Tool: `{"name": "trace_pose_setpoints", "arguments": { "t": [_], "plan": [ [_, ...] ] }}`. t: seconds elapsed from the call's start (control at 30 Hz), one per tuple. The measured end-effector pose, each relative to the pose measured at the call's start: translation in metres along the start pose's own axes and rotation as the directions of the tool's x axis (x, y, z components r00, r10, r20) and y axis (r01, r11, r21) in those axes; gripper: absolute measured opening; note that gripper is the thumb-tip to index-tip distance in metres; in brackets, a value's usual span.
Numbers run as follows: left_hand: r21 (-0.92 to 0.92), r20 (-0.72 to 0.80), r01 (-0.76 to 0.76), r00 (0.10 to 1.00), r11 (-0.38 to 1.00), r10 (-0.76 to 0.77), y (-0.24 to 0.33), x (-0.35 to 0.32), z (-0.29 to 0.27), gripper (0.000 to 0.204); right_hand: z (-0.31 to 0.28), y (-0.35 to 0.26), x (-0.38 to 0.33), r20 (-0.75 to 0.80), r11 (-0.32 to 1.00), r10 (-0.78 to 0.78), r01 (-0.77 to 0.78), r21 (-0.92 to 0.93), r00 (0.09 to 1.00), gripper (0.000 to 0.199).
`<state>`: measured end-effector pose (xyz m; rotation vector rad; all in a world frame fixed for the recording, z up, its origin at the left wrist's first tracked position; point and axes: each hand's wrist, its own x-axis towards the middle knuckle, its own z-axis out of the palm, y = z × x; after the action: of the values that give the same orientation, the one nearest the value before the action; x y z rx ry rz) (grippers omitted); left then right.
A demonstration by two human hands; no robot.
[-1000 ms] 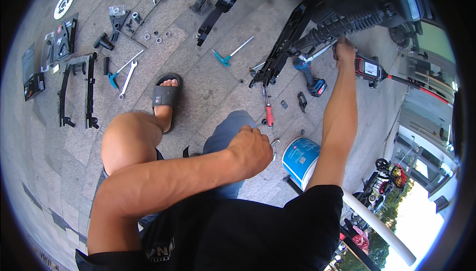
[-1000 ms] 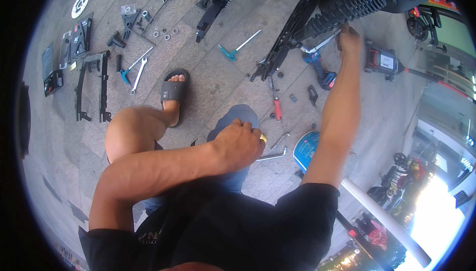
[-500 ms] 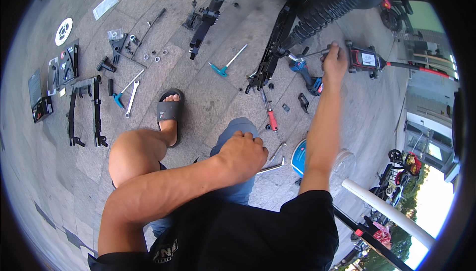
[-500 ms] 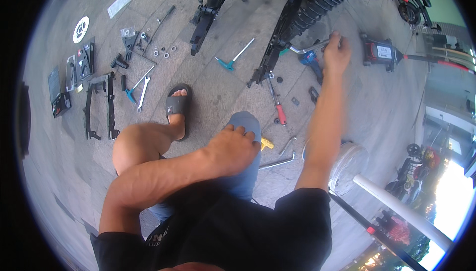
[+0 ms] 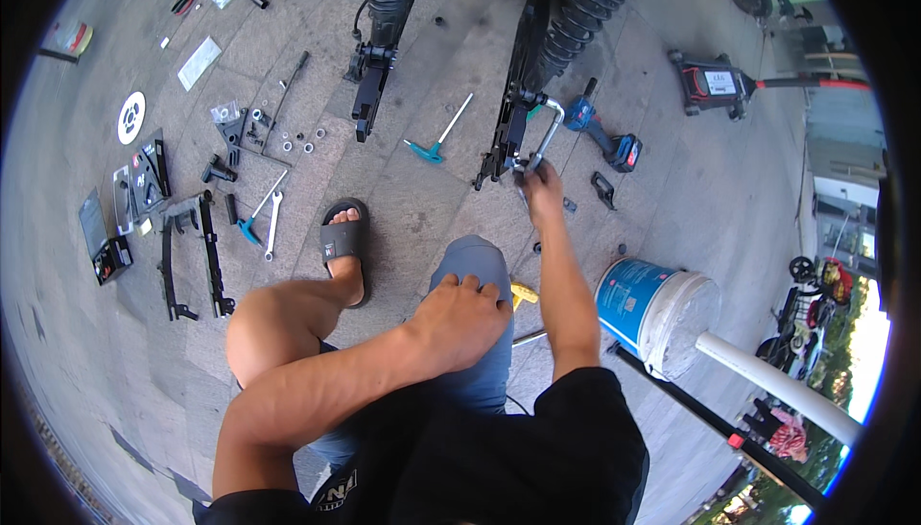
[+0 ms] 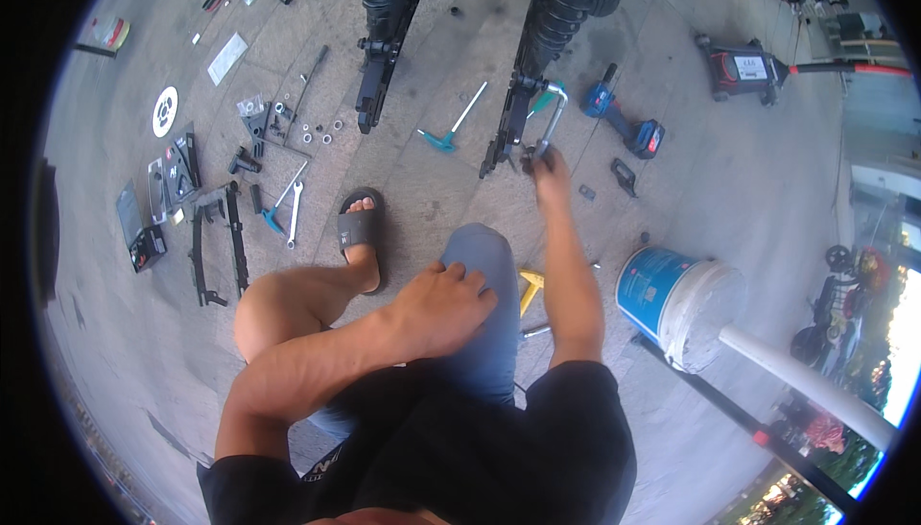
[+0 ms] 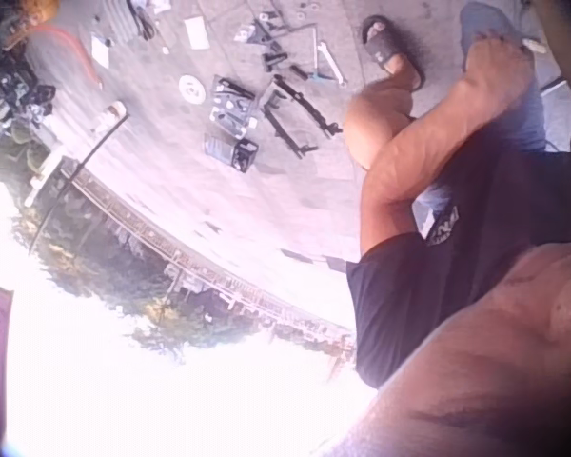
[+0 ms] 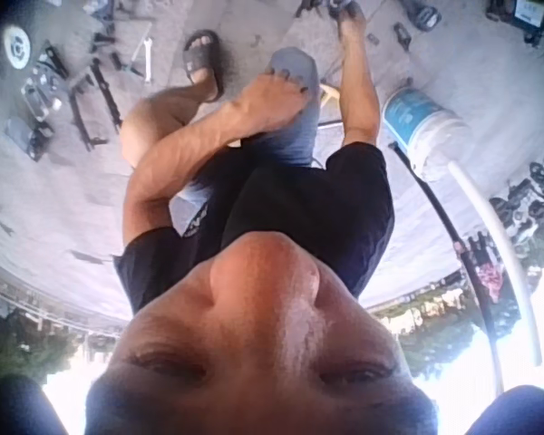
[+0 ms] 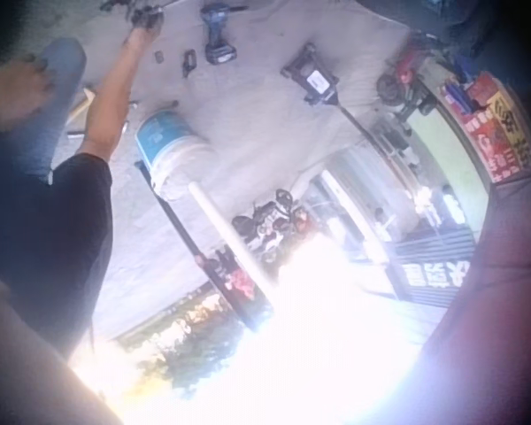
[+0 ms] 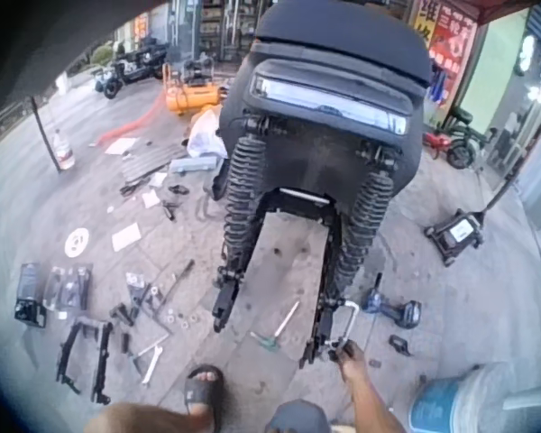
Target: The person assembles a scooter's rear suspension by hand-tightening bolts and using a T-handle Allen key to secure the shock absorbers to the frame. They retrieve a tool from a red toolbox, then continue tightening and adjusting the suspension components.
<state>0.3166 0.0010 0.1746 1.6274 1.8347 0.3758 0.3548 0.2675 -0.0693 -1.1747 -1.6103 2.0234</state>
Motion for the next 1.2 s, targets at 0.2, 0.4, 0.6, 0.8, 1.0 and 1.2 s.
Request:
{"name": "trace_pose_setpoints", "arguments": {
  "t": [0.2, 0.4, 0.6, 0.8, 1.0, 1.2],
  "plan": [
    [-0.007, 0.019, 0.046, 0.999, 0.999, -0.046, 0.001, -0.018, 0.002, 0.027, -0.007, 0.006, 0.131, -0.006, 0.890, -0.159, 0.141, -0.433, 0.987, 0.022],
    [-0.034, -0.023, 0.037, 0.999, 0.999, -0.038, 0.010, -0.043, 0.000, 0.025, -0.032, -0.057, 0.233, 0.092, 0.971, -0.116, 0.094, 0.221, 0.989, 0.017],
    [-0.160, -0.027, -0.006, 1.000, 0.987, 0.002, 0.021, -0.063, -0.004, 0.029, -0.028, -0.162, 0.190, 0.263, 0.680, -0.482, 0.547, -0.488, 0.835, 0.038],
    [-0.205, 0.030, 0.054, 0.998, 0.977, -0.048, 0.023, -0.065, -0.002, 0.039, 0.015, -0.213, 0.109, 0.135, 0.820, -0.538, 0.553, -0.144, 0.832, 0.046],
    [-0.320, -0.161, 0.166, 0.961, 0.933, -0.226, 0.024, -0.076, 0.004, 0.041, 0.003, -0.187, 0.009, 0.135, 0.697, -0.650, 0.658, -0.286, 0.748, 0.036],
    [-0.626, -0.142, 0.195, 0.923, 0.755, -0.357, 0.052, -0.104, 0.021, 0.040, -0.011, -0.124, -0.063, 0.138, 0.749, -0.510, 0.517, -0.414, 0.849, 0.035]
  ]
}}
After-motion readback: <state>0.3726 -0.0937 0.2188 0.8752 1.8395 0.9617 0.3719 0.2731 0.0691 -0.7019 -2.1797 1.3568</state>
